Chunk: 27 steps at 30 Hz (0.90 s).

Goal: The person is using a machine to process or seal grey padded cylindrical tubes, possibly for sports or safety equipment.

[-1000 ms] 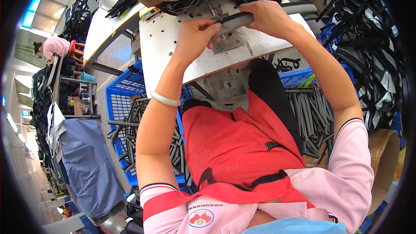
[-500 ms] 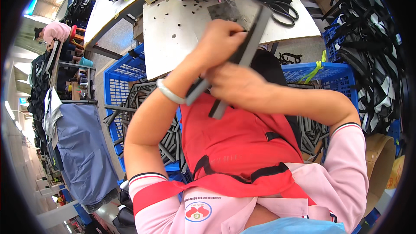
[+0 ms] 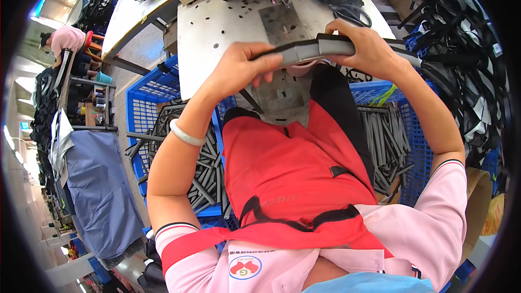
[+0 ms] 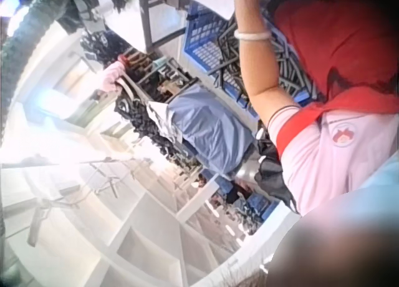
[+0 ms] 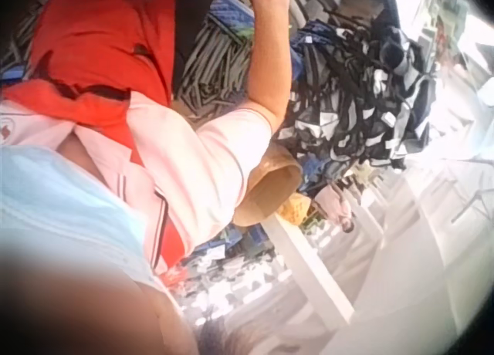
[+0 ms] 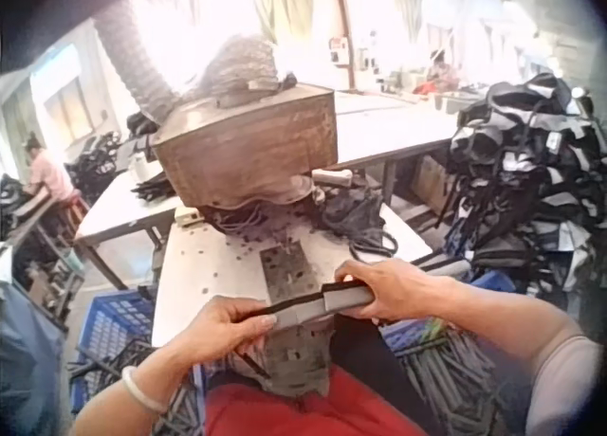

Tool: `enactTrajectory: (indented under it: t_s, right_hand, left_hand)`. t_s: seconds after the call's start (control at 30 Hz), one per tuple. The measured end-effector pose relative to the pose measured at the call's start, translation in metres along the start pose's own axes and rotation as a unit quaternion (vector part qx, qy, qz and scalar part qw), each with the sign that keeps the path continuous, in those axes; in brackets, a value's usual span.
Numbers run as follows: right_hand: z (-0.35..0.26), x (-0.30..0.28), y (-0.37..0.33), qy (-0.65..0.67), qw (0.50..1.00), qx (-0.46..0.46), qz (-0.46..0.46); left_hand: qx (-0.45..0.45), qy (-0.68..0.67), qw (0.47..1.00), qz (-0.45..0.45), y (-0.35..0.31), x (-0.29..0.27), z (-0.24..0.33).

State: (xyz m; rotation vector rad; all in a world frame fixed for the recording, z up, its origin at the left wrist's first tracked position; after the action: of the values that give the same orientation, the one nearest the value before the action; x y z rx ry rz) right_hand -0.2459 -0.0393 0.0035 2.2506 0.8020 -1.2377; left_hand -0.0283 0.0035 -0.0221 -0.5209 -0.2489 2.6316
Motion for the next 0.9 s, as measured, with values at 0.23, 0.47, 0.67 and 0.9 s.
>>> enactTrajectory:
  t_s: [0.23, 0.47, 0.67, 0.9]
  right_hand:
    - [0.005, -0.026, 0.024, -0.134, 0.988, -0.053, 0.062]
    - [0.020, -0.026, 0.040, -0.121, 0.990, -0.018, 0.065]
    - [0.030, -0.024, 0.049, -0.139, 0.989, 0.013, 0.041]
    - [0.039, -0.027, 0.064, -0.138, 0.987, -0.009, 0.082]
  left_hand:
    - [0.094, -0.042, 0.984, 0.145, 0.028, -0.026, 0.020]
    - [0.052, -0.059, 0.985, 0.153, 0.046, -0.036, 0.012]
    - [0.040, -0.050, 0.986, 0.151, 0.051, -0.039, 0.012]
    - [0.034, -0.085, 0.983, 0.158, 0.063, -0.051, 0.008]
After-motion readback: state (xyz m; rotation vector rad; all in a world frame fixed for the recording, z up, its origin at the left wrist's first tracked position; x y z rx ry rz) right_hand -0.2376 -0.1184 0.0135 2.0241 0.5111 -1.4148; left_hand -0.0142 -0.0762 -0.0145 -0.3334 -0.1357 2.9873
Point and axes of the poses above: each hand's wrist, its own y-axis towards the middle knuckle, its own x-axis out of the palm, z = x × y, the point moved 7 cm from there along y, towards the middle knuckle, and after that the axes turned 5 degrees about -z, right-handed, at the moved point
